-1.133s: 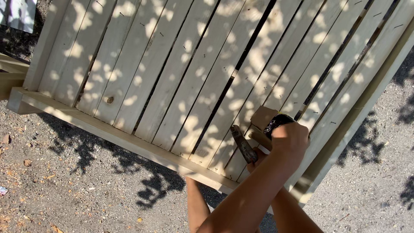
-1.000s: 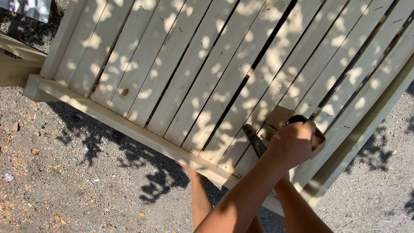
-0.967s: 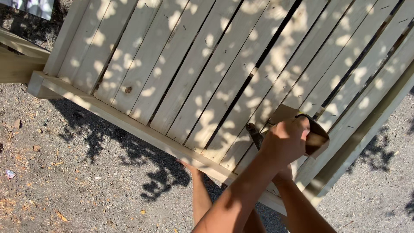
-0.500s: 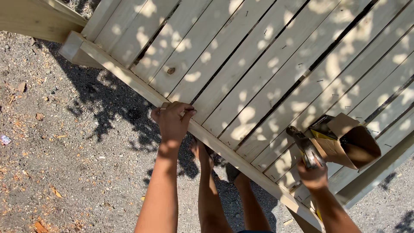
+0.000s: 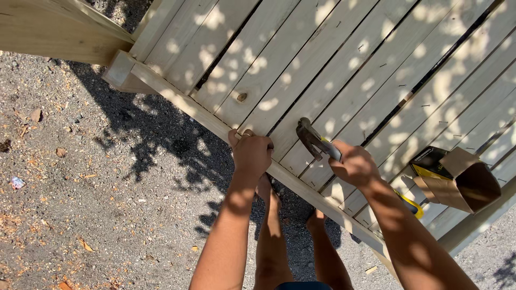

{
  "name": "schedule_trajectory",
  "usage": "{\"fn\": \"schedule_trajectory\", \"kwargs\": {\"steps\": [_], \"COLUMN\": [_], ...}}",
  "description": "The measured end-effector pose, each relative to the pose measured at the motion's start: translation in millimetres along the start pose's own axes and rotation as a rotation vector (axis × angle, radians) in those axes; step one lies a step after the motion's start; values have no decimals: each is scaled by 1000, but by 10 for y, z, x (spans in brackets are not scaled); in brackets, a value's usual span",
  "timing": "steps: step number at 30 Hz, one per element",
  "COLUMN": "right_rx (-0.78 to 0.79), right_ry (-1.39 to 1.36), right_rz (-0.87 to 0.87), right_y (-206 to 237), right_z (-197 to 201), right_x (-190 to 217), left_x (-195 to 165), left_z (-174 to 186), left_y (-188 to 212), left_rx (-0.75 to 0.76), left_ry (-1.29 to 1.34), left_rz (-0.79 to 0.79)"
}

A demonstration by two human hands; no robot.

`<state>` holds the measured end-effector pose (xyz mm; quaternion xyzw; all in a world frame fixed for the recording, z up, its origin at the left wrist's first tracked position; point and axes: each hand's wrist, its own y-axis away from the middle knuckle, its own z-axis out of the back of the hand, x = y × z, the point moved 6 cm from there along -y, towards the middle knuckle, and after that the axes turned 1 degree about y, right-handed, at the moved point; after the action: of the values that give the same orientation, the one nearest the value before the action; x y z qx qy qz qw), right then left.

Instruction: The person hammers nails into slatted wooden bed frames laid on the ground, taking nails from a cardboard box and driving them into the frame rails. They move around the frames, reposition nails by hand, and continue hammering along the slats.

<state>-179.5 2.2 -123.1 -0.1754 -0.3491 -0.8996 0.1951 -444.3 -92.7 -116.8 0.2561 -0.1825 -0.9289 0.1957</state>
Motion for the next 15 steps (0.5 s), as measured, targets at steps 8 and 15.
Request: {"fn": "schedule_trajectory", "kwargs": {"steps": [8, 15], "right_rx": [-161, -200], "right_ry": [-213, -148], "right_rz": [64, -103], "right_y": [64, 202], "right_z": [-163, -259], "right_x": [145, 248], "left_x": [-7, -20], "left_z": [-95, -113], "left_y": [-56, -27], "left_rx": [-15, -10], "left_ry": [-47, 3], "left_rz": [113, 77]}}
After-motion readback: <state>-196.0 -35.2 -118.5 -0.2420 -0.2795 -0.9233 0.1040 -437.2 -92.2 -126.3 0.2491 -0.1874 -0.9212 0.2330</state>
